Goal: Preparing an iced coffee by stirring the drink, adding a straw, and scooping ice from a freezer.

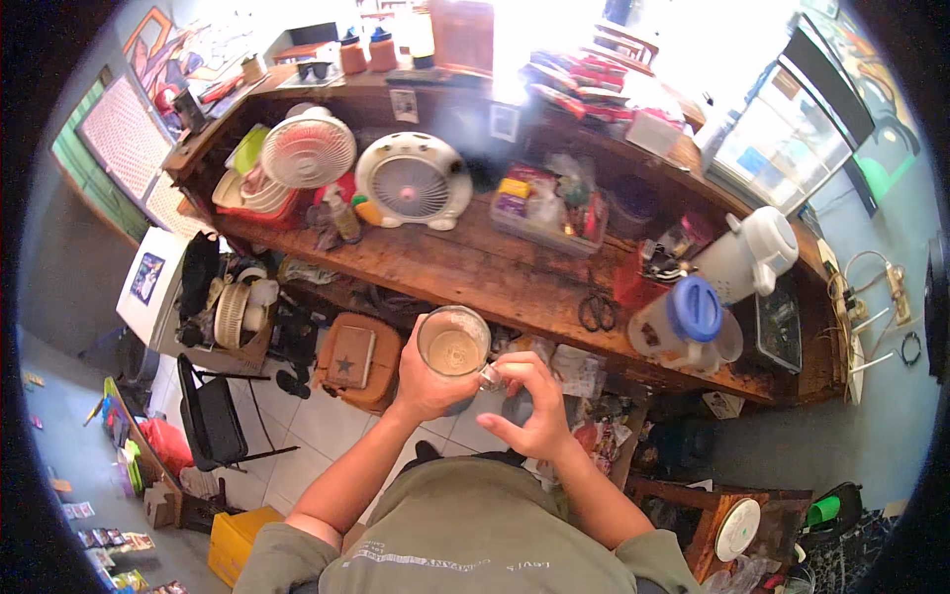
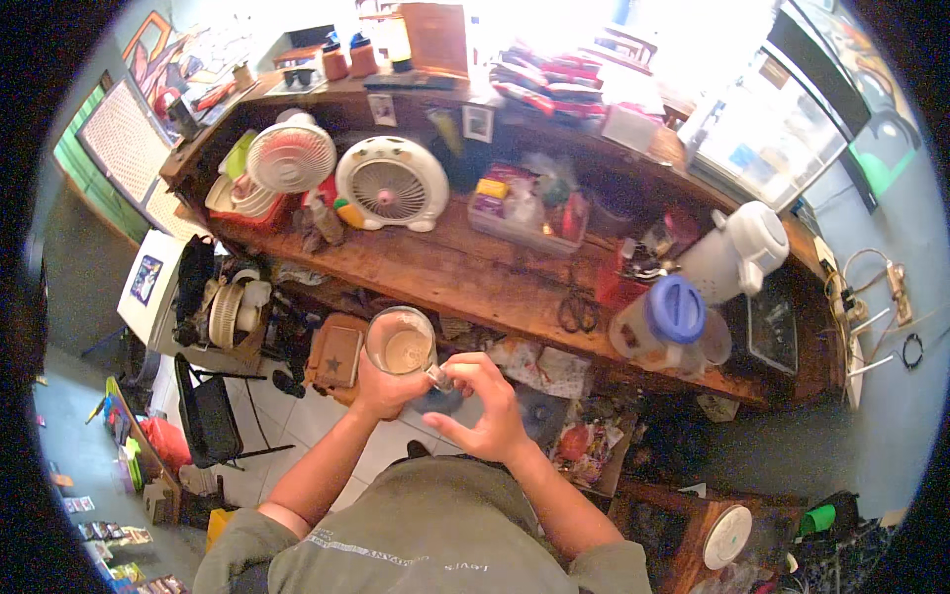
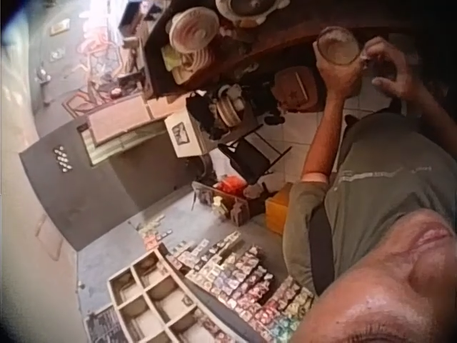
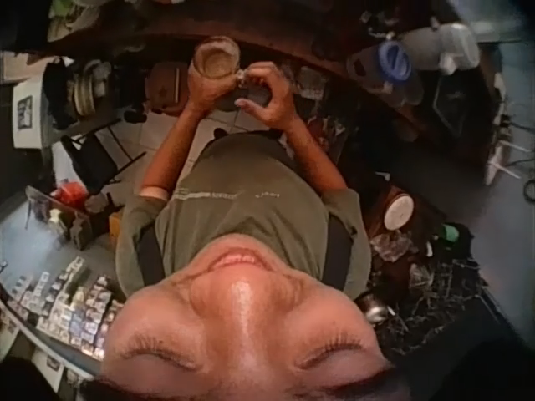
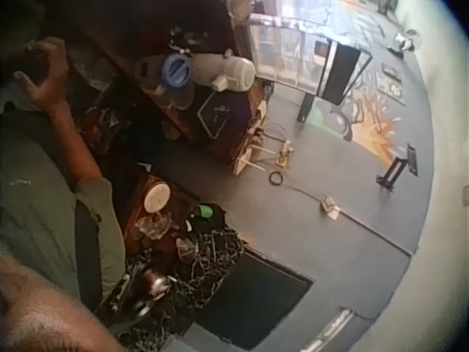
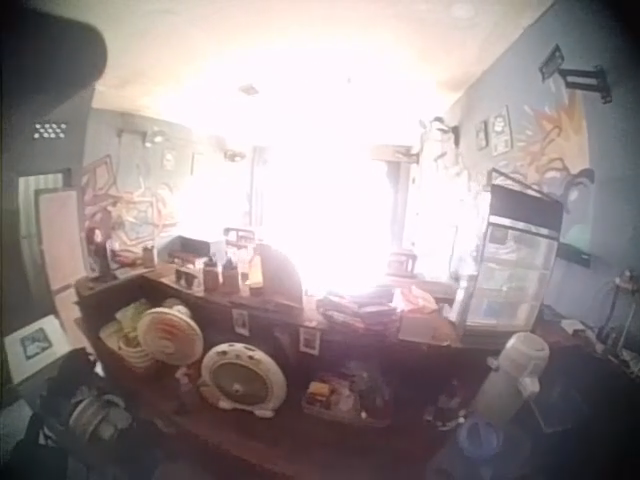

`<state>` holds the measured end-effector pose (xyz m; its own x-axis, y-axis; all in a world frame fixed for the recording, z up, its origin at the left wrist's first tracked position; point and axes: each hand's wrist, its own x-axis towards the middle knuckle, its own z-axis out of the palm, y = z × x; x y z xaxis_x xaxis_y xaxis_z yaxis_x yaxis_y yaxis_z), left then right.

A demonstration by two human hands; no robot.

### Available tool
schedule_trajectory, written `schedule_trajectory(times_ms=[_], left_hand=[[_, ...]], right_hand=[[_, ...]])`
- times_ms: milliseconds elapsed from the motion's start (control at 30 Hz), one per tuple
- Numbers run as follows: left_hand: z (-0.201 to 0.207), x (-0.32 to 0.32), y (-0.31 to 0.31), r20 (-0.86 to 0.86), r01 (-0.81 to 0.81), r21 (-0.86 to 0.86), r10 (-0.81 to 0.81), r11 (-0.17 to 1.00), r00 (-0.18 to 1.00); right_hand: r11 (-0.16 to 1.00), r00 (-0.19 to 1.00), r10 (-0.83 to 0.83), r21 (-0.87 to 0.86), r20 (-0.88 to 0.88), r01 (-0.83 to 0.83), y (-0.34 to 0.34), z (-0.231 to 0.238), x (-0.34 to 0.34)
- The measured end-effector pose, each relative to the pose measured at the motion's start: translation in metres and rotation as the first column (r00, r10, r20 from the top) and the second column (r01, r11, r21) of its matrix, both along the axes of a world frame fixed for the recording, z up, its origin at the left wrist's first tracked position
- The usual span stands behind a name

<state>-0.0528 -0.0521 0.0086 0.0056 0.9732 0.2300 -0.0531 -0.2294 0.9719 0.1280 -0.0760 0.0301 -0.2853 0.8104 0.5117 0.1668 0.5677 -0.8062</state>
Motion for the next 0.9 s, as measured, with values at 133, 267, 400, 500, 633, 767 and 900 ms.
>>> schedule_trajectory(times_ms=[133,267,400,500,633,767,900], left_hand=[[0.004,-0.053,-0.003,-0.087,0.012,0.075,-0.005,0.997,0.996],[0.002,-0.091,-0.004,-0.086,0.105,0.044,-0.101,0.994,0.991],[-0.012,-0.106,0.002,0.019,0.181,0.004,-0.181,0.983,0.983],[-0.001,-0.099,0.013,-0.084,0.213,0.007,-0.212,0.977,0.974],[-0.012,-0.078,0.041,-0.155,0.298,0.071,-0.284,0.952,0.946],[-0.015,-0.045,0.072,-0.178,0.375,0.035,-0.363,0.927,0.915],[0.026,-0.033,0.128,-0.622,0.606,0.143,-0.405,0.783,0.670]], right_hand=[[0.993,0.999,-0.030,-0.115,-0.014,0.028,-0.002,-0.009,-0.059],[0.948,0.999,0.027,-0.317,0.018,-0.020,-0.001,-0.011,-0.093],[0.926,0.995,0.016,-0.374,-0.096,-0.051,0.007,-0.002,-0.103],[0.912,0.991,-0.038,-0.411,-0.125,-0.017,0.014,-0.002,-0.094],[0.852,0.997,-0.057,-0.523,-0.058,0.019,0.034,0.008,-0.071],[0.797,0.996,-0.094,-0.600,-0.005,0.072,0.058,-0.002,-0.038],[0.747,0.983,-0.165,-0.661,-0.081,0.071,0.085,-0.003,0.002]])
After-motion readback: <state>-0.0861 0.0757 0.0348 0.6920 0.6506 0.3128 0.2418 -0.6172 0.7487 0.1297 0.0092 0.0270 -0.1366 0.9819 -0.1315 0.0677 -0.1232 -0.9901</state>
